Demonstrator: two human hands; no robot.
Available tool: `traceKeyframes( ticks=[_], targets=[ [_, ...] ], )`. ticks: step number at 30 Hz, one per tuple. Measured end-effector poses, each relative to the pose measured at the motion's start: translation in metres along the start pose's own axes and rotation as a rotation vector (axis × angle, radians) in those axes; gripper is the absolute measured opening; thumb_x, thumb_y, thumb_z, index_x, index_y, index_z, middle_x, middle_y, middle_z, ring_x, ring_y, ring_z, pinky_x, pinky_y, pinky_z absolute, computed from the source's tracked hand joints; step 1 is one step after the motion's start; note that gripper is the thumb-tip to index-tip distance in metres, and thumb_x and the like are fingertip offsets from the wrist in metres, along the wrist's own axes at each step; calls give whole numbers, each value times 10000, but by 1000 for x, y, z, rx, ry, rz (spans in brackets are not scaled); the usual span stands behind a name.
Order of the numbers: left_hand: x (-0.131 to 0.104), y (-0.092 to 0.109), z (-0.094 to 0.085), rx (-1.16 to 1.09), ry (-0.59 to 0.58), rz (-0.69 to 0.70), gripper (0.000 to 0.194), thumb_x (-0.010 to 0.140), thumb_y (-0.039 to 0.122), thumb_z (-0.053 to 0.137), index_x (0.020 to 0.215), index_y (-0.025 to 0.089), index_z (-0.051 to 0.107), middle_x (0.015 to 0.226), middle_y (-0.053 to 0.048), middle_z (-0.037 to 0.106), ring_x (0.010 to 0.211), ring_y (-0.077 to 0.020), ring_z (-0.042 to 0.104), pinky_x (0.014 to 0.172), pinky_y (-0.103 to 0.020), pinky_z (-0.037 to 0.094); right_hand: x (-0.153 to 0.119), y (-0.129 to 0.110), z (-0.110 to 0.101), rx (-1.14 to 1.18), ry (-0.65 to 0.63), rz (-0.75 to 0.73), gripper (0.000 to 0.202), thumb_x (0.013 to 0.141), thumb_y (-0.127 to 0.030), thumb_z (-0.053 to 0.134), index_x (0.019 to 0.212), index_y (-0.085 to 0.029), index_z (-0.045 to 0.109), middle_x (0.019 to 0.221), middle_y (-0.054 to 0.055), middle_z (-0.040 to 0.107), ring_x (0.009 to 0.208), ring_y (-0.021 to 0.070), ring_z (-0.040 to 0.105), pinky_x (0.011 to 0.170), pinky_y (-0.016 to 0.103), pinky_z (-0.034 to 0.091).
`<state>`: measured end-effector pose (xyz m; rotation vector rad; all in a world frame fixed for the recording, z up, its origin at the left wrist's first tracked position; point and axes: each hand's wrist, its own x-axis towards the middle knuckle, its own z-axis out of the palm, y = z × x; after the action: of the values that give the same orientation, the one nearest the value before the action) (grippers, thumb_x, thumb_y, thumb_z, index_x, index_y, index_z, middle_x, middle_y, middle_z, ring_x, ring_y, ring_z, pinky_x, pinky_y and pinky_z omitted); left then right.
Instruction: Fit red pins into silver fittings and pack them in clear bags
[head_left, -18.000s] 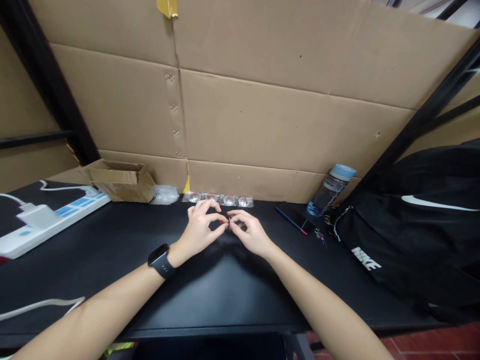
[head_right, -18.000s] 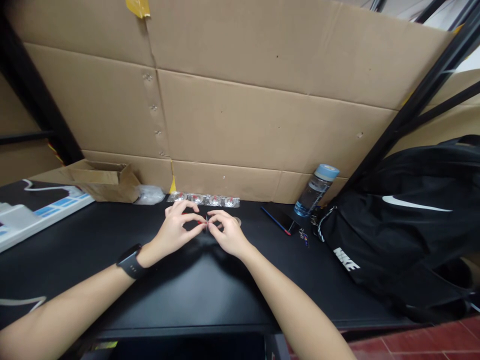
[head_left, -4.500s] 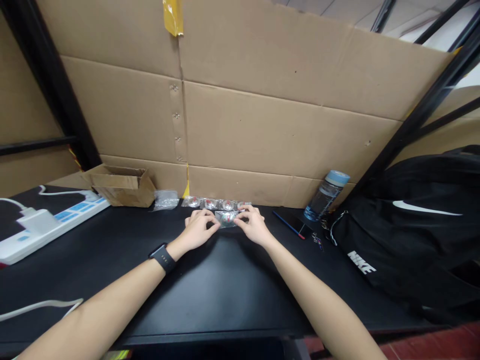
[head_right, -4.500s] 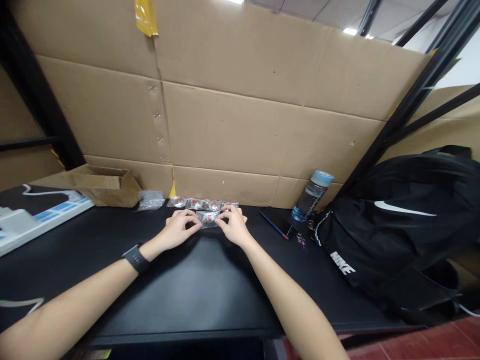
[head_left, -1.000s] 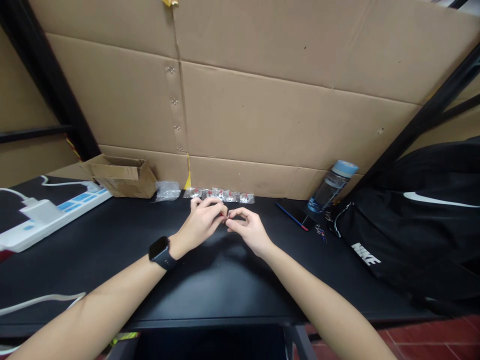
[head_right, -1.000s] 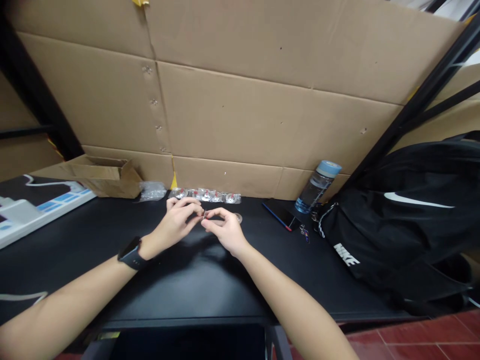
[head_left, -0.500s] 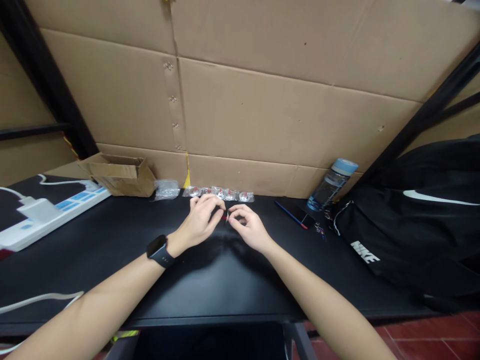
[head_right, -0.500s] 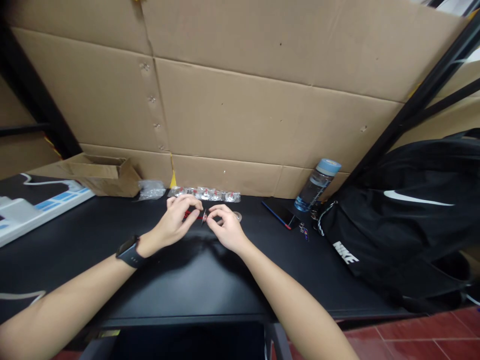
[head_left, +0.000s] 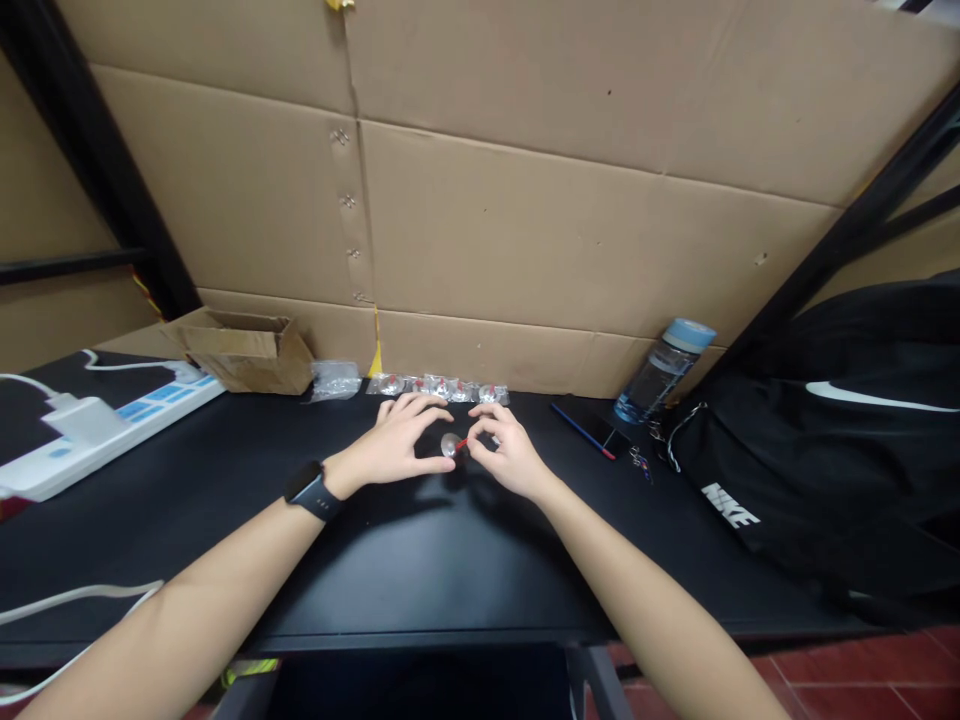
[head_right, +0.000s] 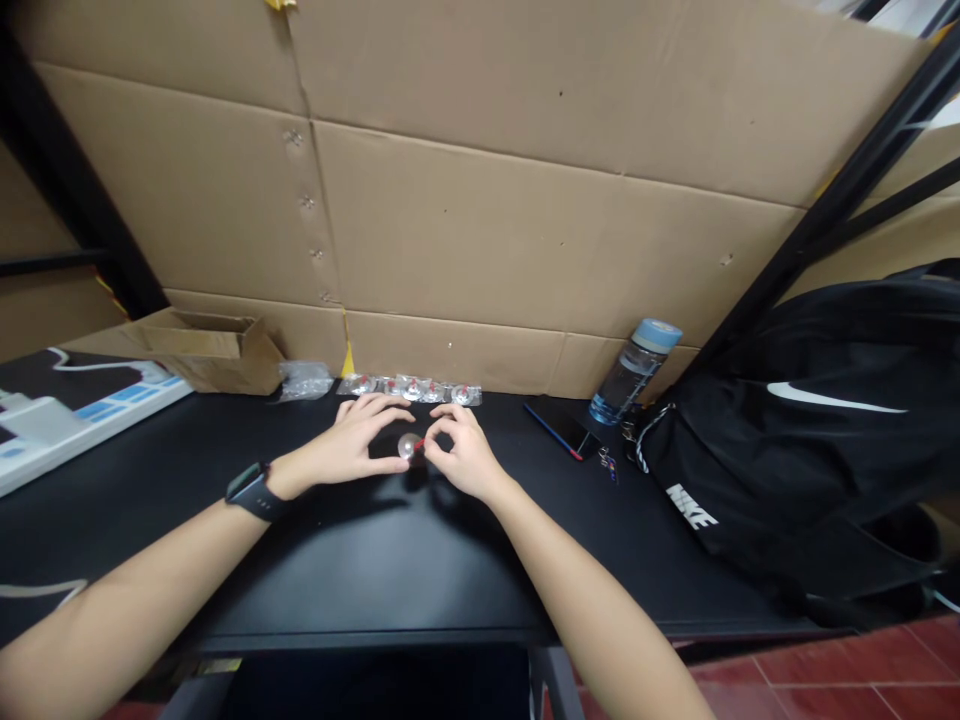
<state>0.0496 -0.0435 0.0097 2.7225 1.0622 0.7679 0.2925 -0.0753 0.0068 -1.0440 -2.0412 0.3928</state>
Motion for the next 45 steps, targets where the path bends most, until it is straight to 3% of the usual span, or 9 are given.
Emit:
traceKeyframes(
  ticks=[2, 5, 8, 10, 13, 17, 24, 36, 45],
  targets=[
    [-1, -16, -7, 13, 8, -27, 480, 886, 503, 639, 1326, 325, 562, 1404, -87, 553, 1328, -336, 428, 1070, -527, 316, -1, 4, -3, -74, -68, -32, 67, 842, -208, 697, 777, -225, 692, 1242, 81, 603, 1217, 274, 527, 1066, 484, 420],
    [-6, -49, -15, 74, 54, -91, 250, 874, 341, 632, 1113, 294, 687, 1308, -70, 604, 1295, -332, 457, 1064, -521, 325, -2, 10, -9, -142, -161, -63, 77, 826, -199, 717, 753, -218, 701, 1288, 92, 584, 1247, 292, 503, 1058, 498, 431],
    [-10, -77, -17, 81, 19, -112, 169, 801, 322, 708, 963, 288, 742, 1249, -63, 627, 1256, -331, 481, 1067, -514, 321, -1, 18, -16, -154, -217, -57, 77, 854, -212, 701, 778, -221, 709, 1260, 90, 594, 1200, 275, 536, 1035, 474, 450],
    [-12, -87, -15, 60, -20, -115, 134, 774, 344, 743, 897, 295, 762, 1216, -55, 640, 1220, -325, 499, 1060, -506, 323, 0, 25, -20, -170, -217, -44, 24, 864, -216, 699, 847, -229, 710, 1210, 81, 612, 1128, 252, 568, 1008, 447, 461],
    [-13, -92, -9, 43, -59, -126, 76, 761, 358, 765, 815, 305, 776, 1174, -45, 652, 1190, -321, 501, 1042, -501, 320, 0, 38, -26, -255, -187, 9, 243, 817, -186, 738, 1048, -241, 686, 1166, 78, 627, 1063, 247, 577, 967, 424, 464],
    [-10, -88, -4, 62, -73, -121, 61, 783, 360, 751, 801, 316, 789, 1157, -44, 646, 1169, -314, 485, 1008, -483, 322, -1, 57, -31, -371, -190, 113, 421, 783, -182, 749, 1187, -236, 648, 1199, 98, 641, 1082, 271, 580, 947, 424, 446],
    [-9, -77, -1, 82, -121, -81, 89, 812, 377, 735, 785, 302, 776, 1110, -48, 638, 1118, -297, 479, 947, -438, 332, 0, 69, -31, -332, -212, 129, 297, 798, -181, 722, 1089, -213, 671, 988, 55, 696, 859, 192, 636, 819, 318, 473],
    [-5, -46, 2, 154, -30, 28, 167, 998, 249, 505, 872, 214, 608, 908, -25, 677, 960, -211, 555, 837, -357, 305, 1, 70, -32, -250, -208, 101, 274, 798, -119, 712, 1061, -187, 670, 992, 63, 684, 865, 183, 639, 833, 308, 489],
    [4, -4, 3, 549, 44, 330, 150, 960, 122, 570, 847, 201, 630, 843, -73, 713, 1017, -248, 574, 908, -431, 324, 0, 68, -32, -258, -222, 68, 228, 805, -103, 693, 1014, -193, 688, 971, 62, 655, 853, 183, 614, 837, 320, 483]
  ],
)
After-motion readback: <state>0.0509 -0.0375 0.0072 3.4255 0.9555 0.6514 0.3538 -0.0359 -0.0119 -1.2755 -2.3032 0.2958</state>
